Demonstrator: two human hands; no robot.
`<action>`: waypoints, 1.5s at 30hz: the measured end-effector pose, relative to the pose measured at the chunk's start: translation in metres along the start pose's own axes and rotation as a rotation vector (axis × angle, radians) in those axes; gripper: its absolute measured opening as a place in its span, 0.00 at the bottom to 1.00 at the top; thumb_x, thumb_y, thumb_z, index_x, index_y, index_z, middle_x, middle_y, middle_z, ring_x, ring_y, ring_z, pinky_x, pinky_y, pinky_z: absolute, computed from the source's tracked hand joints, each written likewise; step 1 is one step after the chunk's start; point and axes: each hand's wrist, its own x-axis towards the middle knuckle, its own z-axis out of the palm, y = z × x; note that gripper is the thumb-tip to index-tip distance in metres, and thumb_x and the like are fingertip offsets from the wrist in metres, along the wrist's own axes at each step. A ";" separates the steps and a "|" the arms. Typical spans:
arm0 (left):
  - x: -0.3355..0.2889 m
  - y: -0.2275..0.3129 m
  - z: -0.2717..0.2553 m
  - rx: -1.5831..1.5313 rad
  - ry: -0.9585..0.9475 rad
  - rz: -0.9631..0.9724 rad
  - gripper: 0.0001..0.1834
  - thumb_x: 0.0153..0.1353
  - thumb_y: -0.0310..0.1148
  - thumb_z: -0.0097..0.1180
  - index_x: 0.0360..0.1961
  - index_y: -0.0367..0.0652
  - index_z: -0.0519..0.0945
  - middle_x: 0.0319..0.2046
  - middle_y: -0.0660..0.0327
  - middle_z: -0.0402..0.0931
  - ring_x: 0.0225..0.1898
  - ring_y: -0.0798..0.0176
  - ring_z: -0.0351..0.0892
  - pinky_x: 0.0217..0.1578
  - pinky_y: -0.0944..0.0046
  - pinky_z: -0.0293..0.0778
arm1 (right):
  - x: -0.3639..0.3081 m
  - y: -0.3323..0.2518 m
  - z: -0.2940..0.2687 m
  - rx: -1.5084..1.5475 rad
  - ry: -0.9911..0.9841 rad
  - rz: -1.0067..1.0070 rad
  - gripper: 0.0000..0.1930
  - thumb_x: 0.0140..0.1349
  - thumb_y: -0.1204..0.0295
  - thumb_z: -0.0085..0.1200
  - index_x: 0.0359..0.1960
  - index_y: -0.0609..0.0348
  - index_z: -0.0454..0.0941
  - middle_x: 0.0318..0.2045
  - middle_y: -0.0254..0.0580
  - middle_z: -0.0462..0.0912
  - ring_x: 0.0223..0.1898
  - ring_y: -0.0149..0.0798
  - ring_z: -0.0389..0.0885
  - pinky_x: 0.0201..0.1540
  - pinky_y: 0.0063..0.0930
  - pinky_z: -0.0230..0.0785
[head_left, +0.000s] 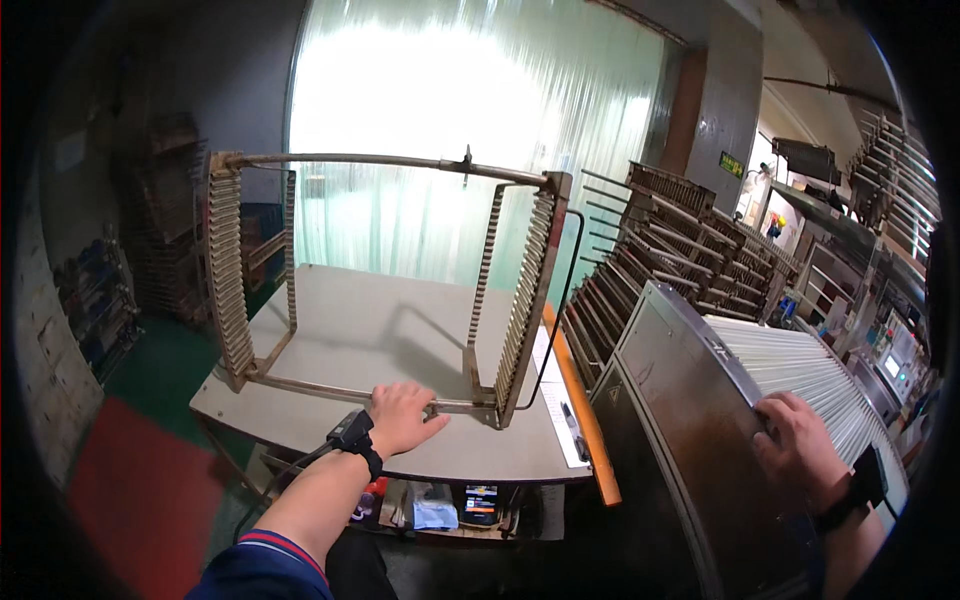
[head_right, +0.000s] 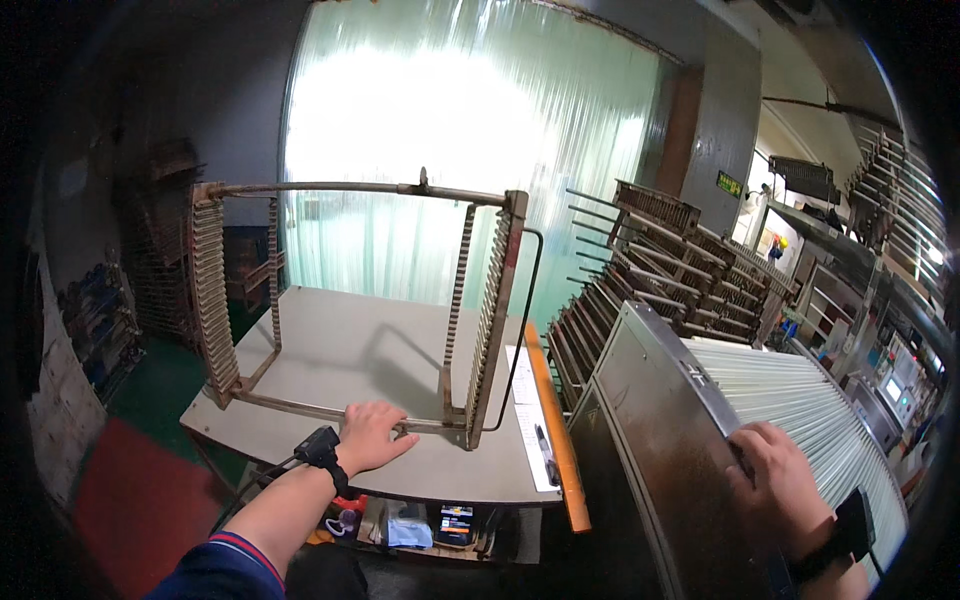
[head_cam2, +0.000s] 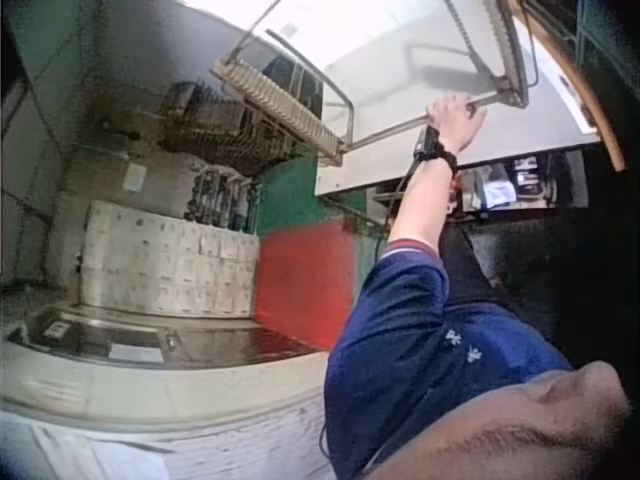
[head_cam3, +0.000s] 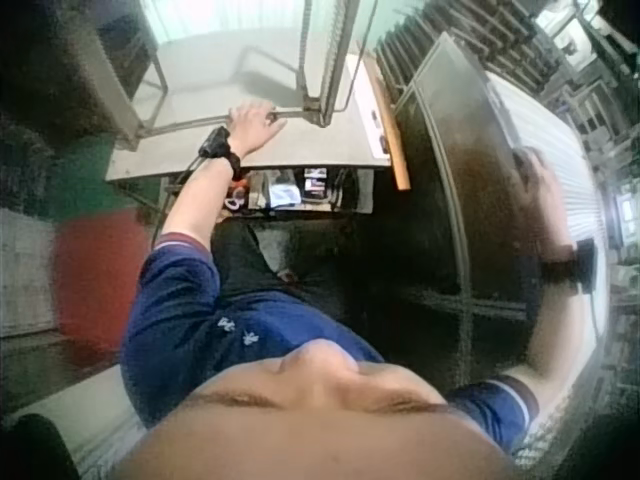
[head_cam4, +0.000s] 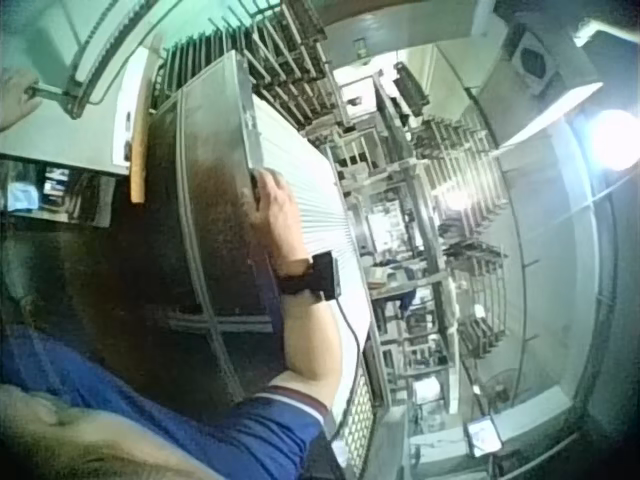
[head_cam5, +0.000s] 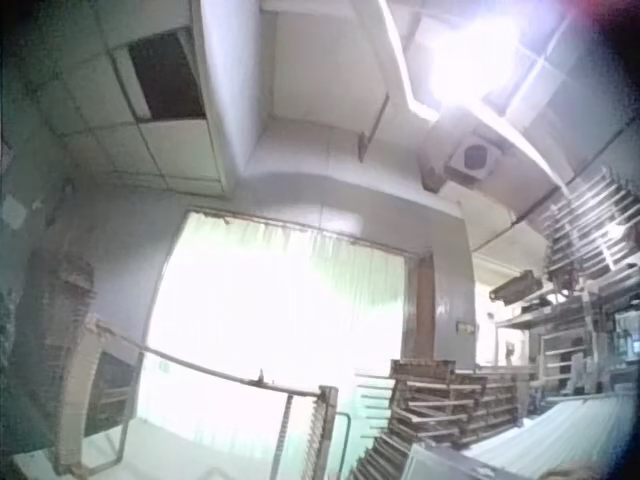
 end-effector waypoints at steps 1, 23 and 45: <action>-0.001 0.000 0.001 -0.001 0.006 -0.001 0.25 0.62 0.59 0.64 0.48 0.50 0.87 0.44 0.60 0.83 0.53 0.53 0.79 0.57 0.45 0.64 | 0.000 -0.001 0.000 0.011 -0.014 0.016 0.19 0.57 0.72 0.64 0.50 0.65 0.81 0.50 0.55 0.82 0.55 0.59 0.80 0.60 0.46 0.74; -0.004 0.002 -0.005 -0.135 0.075 0.057 0.22 0.61 0.52 0.69 0.47 0.46 0.87 0.45 0.58 0.81 0.51 0.50 0.81 0.53 0.48 0.70 | -0.002 0.019 0.017 0.065 0.081 -0.039 0.20 0.50 0.74 0.60 0.47 0.68 0.78 0.44 0.57 0.80 0.46 0.60 0.80 0.53 0.47 0.74; -0.002 -0.003 -0.001 -0.073 -0.052 -0.010 0.23 0.64 0.52 0.63 0.50 0.46 0.85 0.46 0.57 0.81 0.53 0.48 0.79 0.57 0.47 0.67 | -0.003 0.010 0.025 0.018 0.159 -0.026 0.18 0.49 0.79 0.56 0.45 0.69 0.75 0.46 0.58 0.77 0.49 0.61 0.78 0.54 0.48 0.71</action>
